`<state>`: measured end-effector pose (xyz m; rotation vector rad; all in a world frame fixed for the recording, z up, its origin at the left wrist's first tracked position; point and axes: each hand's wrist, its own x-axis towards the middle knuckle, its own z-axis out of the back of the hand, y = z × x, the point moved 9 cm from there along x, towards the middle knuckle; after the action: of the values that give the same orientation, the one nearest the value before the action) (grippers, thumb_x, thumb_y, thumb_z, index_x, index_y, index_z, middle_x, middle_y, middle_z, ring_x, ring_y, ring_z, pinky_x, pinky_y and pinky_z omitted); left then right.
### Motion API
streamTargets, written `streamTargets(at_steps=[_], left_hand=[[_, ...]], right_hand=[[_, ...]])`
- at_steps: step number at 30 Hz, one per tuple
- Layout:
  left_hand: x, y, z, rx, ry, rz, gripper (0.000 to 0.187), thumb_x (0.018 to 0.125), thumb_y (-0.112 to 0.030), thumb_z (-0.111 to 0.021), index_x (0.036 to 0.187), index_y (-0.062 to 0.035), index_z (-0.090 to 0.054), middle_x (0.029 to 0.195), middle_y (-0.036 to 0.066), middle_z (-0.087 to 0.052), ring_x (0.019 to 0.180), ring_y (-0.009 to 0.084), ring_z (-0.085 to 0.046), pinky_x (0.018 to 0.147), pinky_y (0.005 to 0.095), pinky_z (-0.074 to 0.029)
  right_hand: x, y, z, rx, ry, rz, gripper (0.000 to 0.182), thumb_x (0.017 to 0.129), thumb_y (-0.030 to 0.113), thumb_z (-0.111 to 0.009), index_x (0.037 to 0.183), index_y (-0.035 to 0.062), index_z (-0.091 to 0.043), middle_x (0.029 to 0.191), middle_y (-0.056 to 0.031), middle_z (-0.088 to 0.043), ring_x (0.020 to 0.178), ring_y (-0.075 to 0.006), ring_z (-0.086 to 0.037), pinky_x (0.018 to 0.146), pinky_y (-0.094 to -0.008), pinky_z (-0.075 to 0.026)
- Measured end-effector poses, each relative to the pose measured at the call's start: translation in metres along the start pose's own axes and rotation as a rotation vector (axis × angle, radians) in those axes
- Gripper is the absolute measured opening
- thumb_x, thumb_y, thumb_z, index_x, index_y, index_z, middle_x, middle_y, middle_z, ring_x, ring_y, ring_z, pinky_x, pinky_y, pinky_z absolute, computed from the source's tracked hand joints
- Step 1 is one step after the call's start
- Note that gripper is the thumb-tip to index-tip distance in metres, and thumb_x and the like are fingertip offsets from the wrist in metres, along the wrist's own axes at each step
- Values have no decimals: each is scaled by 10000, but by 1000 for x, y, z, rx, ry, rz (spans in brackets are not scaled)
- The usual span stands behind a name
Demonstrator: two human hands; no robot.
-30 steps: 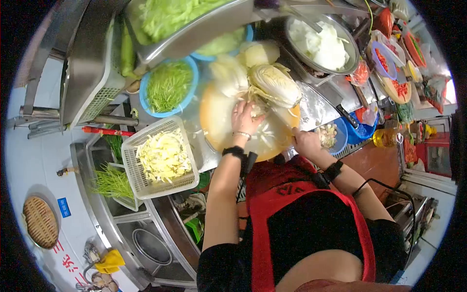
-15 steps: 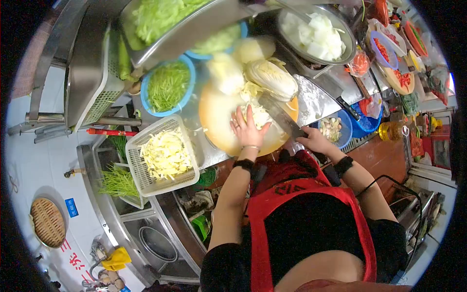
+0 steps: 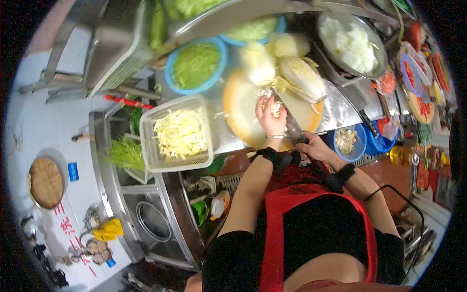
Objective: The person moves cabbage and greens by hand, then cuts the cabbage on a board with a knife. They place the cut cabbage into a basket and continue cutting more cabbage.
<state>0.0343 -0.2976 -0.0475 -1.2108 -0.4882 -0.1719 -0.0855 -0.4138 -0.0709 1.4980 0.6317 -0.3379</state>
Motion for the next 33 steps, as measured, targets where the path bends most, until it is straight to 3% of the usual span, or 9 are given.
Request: streamTargets(at_steps=[8,12,14,17,19,21,23,28,33], left_hand=[[99,-35,174,399,-279,-146,372,648,-46,-632,1016,-49,-580,1122,153,-503,1074,302,-454,948,415,-351],[125,62,254,791,-92,46,406,710,-223,-632,1074,-51,-583,1186,193,-502,1094,354,-465,974,453,-330],[125,63,263,1120,-87,-4,402,714,-244,-652,1068,-62,-590,1189,156,-515,1081,335,-479,970,453,-327],[134,48,230,855,-61,-73,370,732,-216,-649,1062,-59,-590,1158,145,-543,1073,293,-501,960,410,-347],[138,62,159,207,232,188,354,779,-160,-631,1104,-42,-558,1100,111,-569,1013,210,-527,877,333,-413],[141,84,85,-55,380,140,335,788,-133,-644,1090,-24,-548,1017,85,-587,940,156,-542,847,283,-419],[141,100,22,-100,480,390,565,756,-203,-692,1215,-14,-421,1142,104,-517,993,167,-508,867,290,-409],[154,74,-73,220,444,331,1010,599,-374,-775,1346,13,-216,1295,213,-404,1171,313,-426,1002,359,-319],[137,45,-66,172,416,452,938,627,-315,-731,1348,-19,-210,1244,208,-455,1123,311,-466,977,382,-352]], right_hand=[[45,122,-117,-331,252,294,232,826,151,-542,1009,14,-500,536,-45,-519,424,-125,-512,409,-291,-413],[63,156,-142,-843,29,645,244,808,256,-526,959,65,-512,690,-161,-595,610,-331,-594,598,-437,-474],[57,153,-115,-848,-11,554,236,798,275,-525,941,88,-516,692,-164,-592,675,-369,-585,651,-475,-456],[47,112,-56,-998,-67,516,198,783,257,-528,913,108,-526,642,-166,-572,617,-360,-577,584,-472,-450],[27,91,-20,-1061,-108,593,178,767,254,-533,867,107,-540,605,-162,-554,581,-354,-566,550,-467,-446],[6,78,9,-1059,-133,619,173,759,255,-538,838,102,-545,590,-158,-546,566,-350,-562,538,-462,-446],[-14,54,18,-1161,-57,624,141,747,230,-572,823,112,-592,584,-125,-554,553,-336,-560,526,-421,-459],[-37,34,42,-1032,-235,613,222,719,228,-554,922,160,-613,618,-123,-572,573,-328,-575,547,-432,-470],[-39,10,75,-1124,-486,285,274,744,215,-532,996,115,-566,595,-127,-583,515,-307,-578,472,-421,-458]])
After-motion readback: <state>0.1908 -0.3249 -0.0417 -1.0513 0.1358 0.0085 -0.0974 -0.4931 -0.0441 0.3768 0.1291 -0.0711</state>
